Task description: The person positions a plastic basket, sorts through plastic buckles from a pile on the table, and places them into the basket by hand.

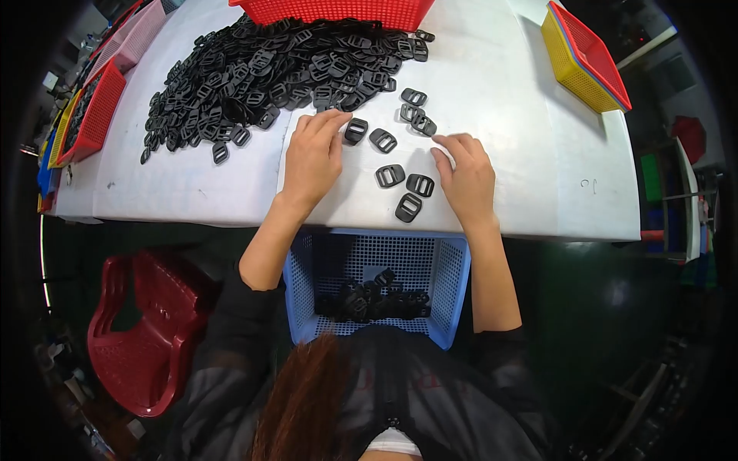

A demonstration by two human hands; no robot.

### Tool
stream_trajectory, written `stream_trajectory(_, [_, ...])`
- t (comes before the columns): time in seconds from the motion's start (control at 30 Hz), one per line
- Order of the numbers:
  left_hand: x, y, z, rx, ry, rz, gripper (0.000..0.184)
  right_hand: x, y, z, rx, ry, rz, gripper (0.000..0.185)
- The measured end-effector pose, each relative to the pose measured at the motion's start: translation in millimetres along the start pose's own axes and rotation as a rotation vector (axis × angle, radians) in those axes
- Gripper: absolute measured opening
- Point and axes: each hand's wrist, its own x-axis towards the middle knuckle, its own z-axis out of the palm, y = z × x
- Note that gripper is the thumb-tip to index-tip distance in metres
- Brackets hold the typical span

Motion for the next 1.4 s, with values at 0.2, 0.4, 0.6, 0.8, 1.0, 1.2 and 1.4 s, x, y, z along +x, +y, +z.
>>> stream_trajectory(0.2, [0.6,4.4,8.1,0.017,-0.056,0.028,0.030,30.3,16.9,22.9,-0.073,-0.062,-0.095,0.024])
stream_trajectory(0.4, [-2.4,1.2,10.6,-0.077,-0.058,-0.085,0.024,27.5,6.6,-2.9,-0.074,-0.238,-0.012,0.021])
stream_trajectory(0.6, [-3.1,3.8,-0.4,-0.295,-0.053,-0.340,0.018,53.4,9.1,39.5,-0.192,-0.045,-0.212,0.023])
stream_trajectory(0.8, [-2.9,-2.3,3.0,-0.356,0.182,-0.260,0.018,71.7,-11.0,29.4,0.232,-0.396,0.231,0.026])
stream_trajectory(1.0, [-5.3,-5.3,1.3,-0.303,0.168,-0.213,0.018,84.9,40.2,43.2,-0.167,-0.260,-0.099,0.025])
stream_trajectory(1.2, [-26.9,31.5,-6.7,-0.340,-0.011,0.190,0.029,44.3,40.7,14.6,-0.487,-0.190,-0.063,0.028])
stream_trajectory(1.4, [-49.9,63.5,4.8,-0.270,-0.209,0.258,0.025,25.3,18.8,-19.1,0.070,-0.248,0.420,0.024])
